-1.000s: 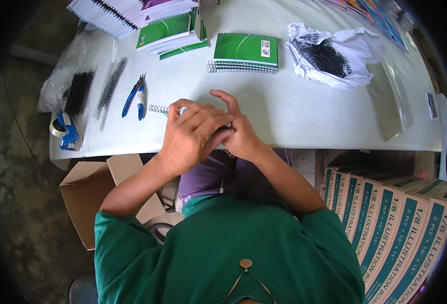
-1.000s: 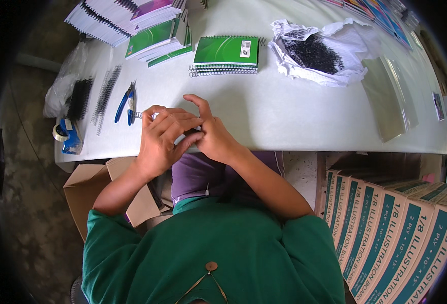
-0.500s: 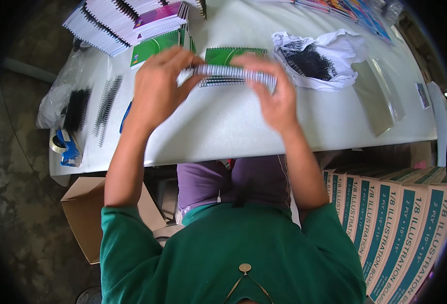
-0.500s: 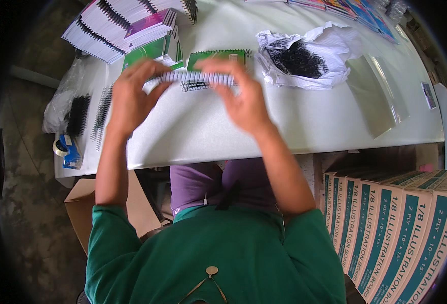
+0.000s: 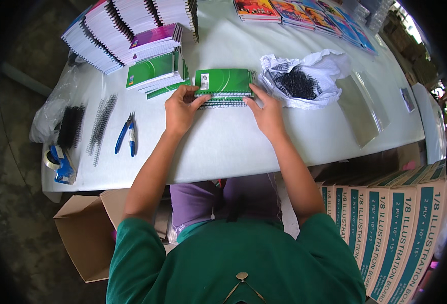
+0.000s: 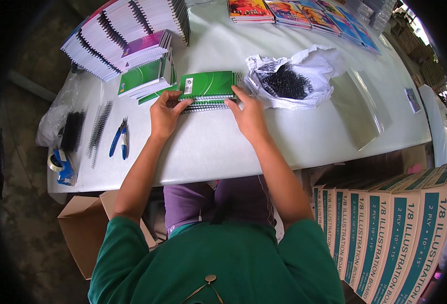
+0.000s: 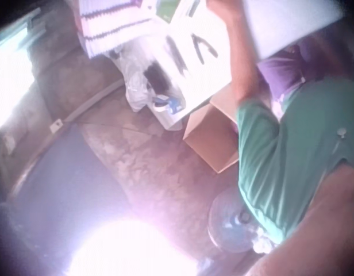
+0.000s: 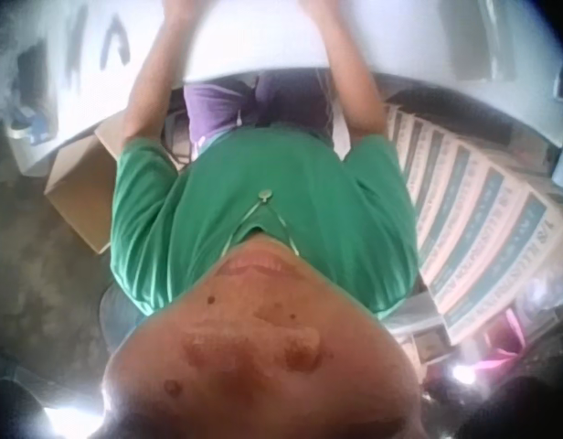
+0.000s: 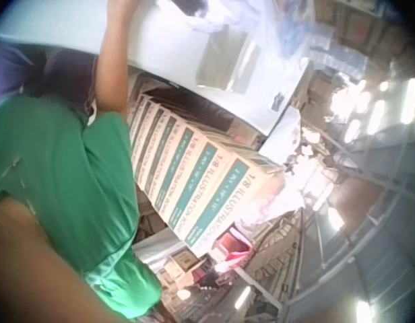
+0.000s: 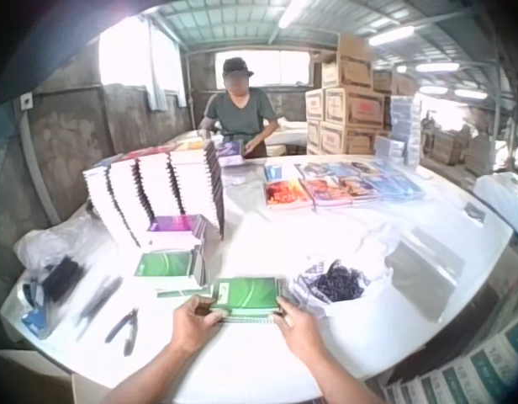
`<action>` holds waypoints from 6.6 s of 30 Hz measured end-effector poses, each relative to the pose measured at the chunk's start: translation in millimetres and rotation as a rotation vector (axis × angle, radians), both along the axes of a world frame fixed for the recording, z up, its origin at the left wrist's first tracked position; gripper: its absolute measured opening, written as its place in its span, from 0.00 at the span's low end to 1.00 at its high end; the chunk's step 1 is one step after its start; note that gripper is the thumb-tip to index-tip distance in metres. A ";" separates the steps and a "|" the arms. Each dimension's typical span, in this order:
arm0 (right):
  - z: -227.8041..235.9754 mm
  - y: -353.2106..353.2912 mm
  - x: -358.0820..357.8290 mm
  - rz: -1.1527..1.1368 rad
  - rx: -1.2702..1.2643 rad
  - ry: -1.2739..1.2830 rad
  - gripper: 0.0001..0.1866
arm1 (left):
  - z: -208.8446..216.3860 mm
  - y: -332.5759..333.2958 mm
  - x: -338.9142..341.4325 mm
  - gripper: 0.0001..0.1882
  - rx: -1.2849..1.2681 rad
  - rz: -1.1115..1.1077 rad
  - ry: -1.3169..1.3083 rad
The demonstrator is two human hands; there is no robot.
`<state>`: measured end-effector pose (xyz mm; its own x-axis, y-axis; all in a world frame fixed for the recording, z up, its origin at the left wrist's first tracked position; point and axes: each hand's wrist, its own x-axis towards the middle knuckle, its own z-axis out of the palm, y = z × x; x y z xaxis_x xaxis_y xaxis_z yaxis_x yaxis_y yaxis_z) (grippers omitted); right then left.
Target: The person takes green booklets from a cardboard box and assembles them by hand, inserting a metal spiral binding through the pre-punched holes of each booklet one at a time on a white table.
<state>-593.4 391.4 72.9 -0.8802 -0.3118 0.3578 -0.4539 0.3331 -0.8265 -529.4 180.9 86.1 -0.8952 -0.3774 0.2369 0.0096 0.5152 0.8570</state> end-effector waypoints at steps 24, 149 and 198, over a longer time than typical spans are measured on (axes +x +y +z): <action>-11.8 -1.1 -3.2 -0.007 0.220 0.013 0.41 | 14.5 4.3 9.2 0.44 -0.054 -0.018 -0.323; 4.6 -40.3 58.7 0.717 -0.246 -0.245 0.15 | 47.5 -54.7 117.9 0.15 0.098 -0.181 -0.305; -0.8 -36.3 136.2 0.513 -0.314 0.042 0.21 | -34.8 2.0 154.2 0.63 -1.186 -0.074 0.409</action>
<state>-457.2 355.1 72.2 -0.6289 -0.5667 0.5323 -0.5261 -0.1939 -0.8280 -375.2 182.9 51.3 -0.6864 0.3052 0.6600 0.2266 0.9522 -0.2046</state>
